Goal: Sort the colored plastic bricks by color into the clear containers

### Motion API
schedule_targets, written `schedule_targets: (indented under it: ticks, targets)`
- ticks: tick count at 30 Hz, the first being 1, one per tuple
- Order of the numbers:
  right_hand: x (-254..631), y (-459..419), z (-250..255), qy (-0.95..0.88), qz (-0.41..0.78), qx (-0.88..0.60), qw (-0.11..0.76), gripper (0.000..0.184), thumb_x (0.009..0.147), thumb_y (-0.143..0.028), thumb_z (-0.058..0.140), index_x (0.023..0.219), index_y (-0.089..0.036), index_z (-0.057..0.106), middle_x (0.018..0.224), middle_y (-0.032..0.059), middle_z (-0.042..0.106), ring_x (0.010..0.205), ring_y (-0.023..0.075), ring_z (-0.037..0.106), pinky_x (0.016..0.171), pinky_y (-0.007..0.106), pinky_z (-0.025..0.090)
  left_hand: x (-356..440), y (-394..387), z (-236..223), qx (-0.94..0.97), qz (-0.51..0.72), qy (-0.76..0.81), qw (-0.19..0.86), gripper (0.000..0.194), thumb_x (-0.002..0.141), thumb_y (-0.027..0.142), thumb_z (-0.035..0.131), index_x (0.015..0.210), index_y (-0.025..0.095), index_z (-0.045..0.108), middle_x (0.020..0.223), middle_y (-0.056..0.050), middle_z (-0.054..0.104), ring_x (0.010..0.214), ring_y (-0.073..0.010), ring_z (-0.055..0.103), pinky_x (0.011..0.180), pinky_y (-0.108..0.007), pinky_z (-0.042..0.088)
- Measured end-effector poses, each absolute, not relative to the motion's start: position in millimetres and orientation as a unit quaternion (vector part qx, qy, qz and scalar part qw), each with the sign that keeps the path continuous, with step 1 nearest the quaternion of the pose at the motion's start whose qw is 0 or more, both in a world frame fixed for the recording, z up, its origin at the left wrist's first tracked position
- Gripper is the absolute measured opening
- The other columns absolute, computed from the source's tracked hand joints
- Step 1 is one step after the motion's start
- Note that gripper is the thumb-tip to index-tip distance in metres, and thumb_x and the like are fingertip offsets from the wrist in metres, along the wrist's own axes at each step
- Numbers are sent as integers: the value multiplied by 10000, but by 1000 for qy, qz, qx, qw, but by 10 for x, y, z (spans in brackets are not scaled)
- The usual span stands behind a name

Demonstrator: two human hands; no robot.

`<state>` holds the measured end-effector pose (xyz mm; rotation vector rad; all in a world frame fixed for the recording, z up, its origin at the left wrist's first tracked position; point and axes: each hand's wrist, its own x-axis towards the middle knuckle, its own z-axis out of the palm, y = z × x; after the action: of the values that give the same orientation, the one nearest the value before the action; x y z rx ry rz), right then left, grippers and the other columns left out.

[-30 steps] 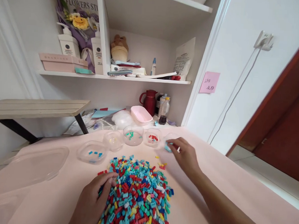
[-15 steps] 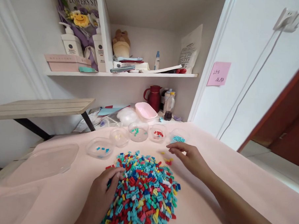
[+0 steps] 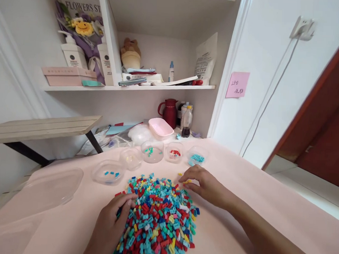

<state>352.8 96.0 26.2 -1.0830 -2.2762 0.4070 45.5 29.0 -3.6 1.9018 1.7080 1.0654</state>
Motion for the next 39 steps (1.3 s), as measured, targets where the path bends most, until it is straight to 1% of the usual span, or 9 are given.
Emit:
schedule_targets:
  ticks: [6, 15, 19, 23, 26, 31, 34, 36, 39]
  targets:
    - [3500, 964, 181, -873, 145, -398, 241, 190, 766, -161, 641, 893, -265, 735, 946, 25, 713, 903, 209, 601, 822, 333, 461, 446, 297, -28, 684, 384, 598, 165, 326, 866, 423, 476, 1010, 254, 714, 855, -15, 743, 816, -177, 696, 763, -270, 549]
    - [3468, 938, 183, -851, 159, -432, 253, 174, 702, -114, 652, 808, -245, 692, 854, 16, 683, 862, 198, 590, 745, 295, 469, 424, 326, -59, 691, 384, 594, 147, 336, 859, 430, 480, 1014, 248, 716, 866, -19, 745, 818, -182, 696, 758, -275, 555]
    - [3422, 867, 264, -828, 192, -442, 287, 131, 768, -165, 596, 833, -243, 679, 868, 17, 671, 785, 171, 594, 688, 275, 471, 423, 331, -76, 691, 380, 595, 157, 326, 863, 424, 478, 1013, 257, 714, 875, -15, 740, 834, -176, 693, 768, -267, 549]
    - [3437, 865, 293, -785, 199, -473, 347, 172, 852, -271, 509, 897, -244, 673, 620, -19, 598, 543, 136, 523, 514, 244, 420, 430, 319, -68, 690, 391, 590, 153, 315, 864, 414, 479, 994, 260, 722, 875, -17, 740, 817, -170, 694, 752, -253, 550]
    - [3551, 958, 282, -724, 193, -511, 422, 231, 868, -374, 490, 951, -239, 658, 538, -39, 539, 467, 130, 512, 472, 244, 421, 438, 307, -49, 691, 394, 586, 151, 308, 864, 395, 479, 976, 254, 728, 864, -25, 742, 804, -169, 694, 753, -250, 549]
    - [3852, 1206, 258, -606, 146, -565, 541, 302, 822, -449, 551, 989, -223, 661, 654, 11, 646, 594, 179, 634, 542, 274, 488, 438, 300, -49, 688, 391, 592, 156, 316, 869, 396, 467, 988, 253, 722, 858, -29, 739, 827, -175, 690, 765, -260, 546]
    - [3995, 1320, 243, -572, 141, -570, 572, 358, 811, -442, 562, 1069, -210, 649, 821, 48, 689, 656, 189, 665, 582, 293, 510, 434, 305, -65, 686, 383, 596, 166, 326, 873, 416, 462, 1010, 257, 712, 885, -24, 737, 839, -174, 689, 783, -268, 543]
    - [4048, 1359, 237, -556, 147, -567, 589, 413, 812, -425, 557, 1164, -215, 609, 961, 68, 677, 698, 189, 676, 589, 295, 513, 430, 312, -77, 685, 380, 599, 168, 332, 872, 427, 461, 1012, 257, 710, 876, -19, 738, 835, -173, 690, 782, -266, 543]
    - [4053, 1354, 249, -542, 166, -563, 602, 403, 819, -396, 546, 1180, -224, 598, 996, 62, 655, 723, 179, 673, 599, 287, 506, 421, 329, -97, 686, 382, 597, 163, 343, 863, 442, 468, 1014, 251, 710, 856, -15, 741, 825, -174, 694, 770, -260, 546]
